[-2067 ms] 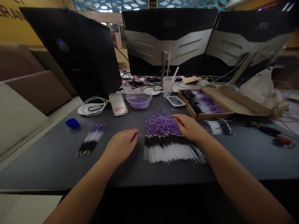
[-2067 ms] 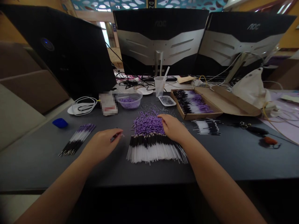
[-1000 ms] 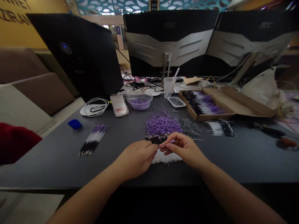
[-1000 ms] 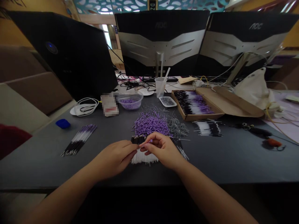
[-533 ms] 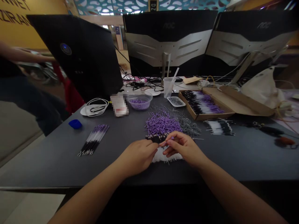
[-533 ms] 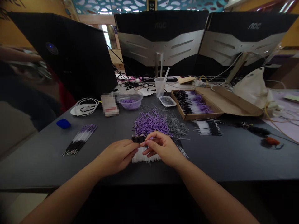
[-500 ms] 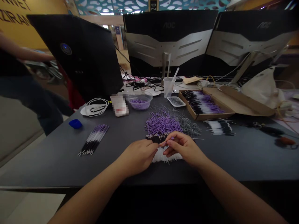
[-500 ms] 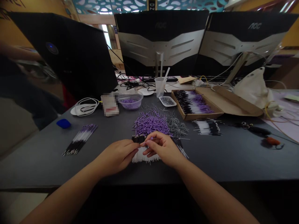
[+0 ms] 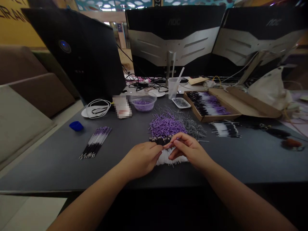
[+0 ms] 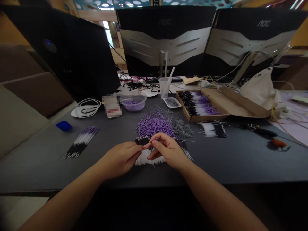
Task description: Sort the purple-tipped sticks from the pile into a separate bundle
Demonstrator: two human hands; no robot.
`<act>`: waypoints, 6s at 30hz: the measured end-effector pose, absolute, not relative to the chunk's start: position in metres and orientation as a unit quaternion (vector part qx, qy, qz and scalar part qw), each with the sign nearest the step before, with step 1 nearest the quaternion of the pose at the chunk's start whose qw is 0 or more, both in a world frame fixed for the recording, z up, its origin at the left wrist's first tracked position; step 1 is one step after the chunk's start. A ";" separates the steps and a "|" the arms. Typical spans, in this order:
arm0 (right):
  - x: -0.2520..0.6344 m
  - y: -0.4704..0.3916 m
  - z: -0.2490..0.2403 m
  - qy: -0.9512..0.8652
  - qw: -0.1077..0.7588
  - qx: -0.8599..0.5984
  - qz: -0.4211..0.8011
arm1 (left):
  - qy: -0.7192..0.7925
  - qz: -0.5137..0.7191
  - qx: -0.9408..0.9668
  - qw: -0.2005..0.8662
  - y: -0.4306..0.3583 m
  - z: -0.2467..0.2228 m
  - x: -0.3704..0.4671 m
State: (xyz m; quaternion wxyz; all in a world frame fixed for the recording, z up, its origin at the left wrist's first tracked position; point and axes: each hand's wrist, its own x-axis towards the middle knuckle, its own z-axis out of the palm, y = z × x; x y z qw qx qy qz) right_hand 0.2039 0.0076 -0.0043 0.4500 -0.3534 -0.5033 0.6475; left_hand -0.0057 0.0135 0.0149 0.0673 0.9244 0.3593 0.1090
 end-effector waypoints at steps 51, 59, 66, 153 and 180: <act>0.198 0.004 -0.009 -0.658 0.367 -0.460 0.470 | 0.295 0.115 0.944 -0.095 0.019 0.005 -0.012; 0.234 0.014 0.011 -0.776 0.265 -0.500 0.280 | 0.337 0.168 0.923 -0.073 0.023 0.014 -0.016; 0.302 0.043 0.005 -0.736 0.090 -0.671 0.025 | 0.431 0.143 0.891 -0.012 0.022 0.014 -0.018; 0.218 0.018 -0.011 -0.438 0.565 -0.352 0.604 | 0.362 0.151 0.920 0.009 0.018 -0.005 -0.010; 0.221 0.015 -0.011 -0.506 0.573 -0.415 0.494 | 0.421 0.488 0.608 0.464 0.032 0.027 -0.023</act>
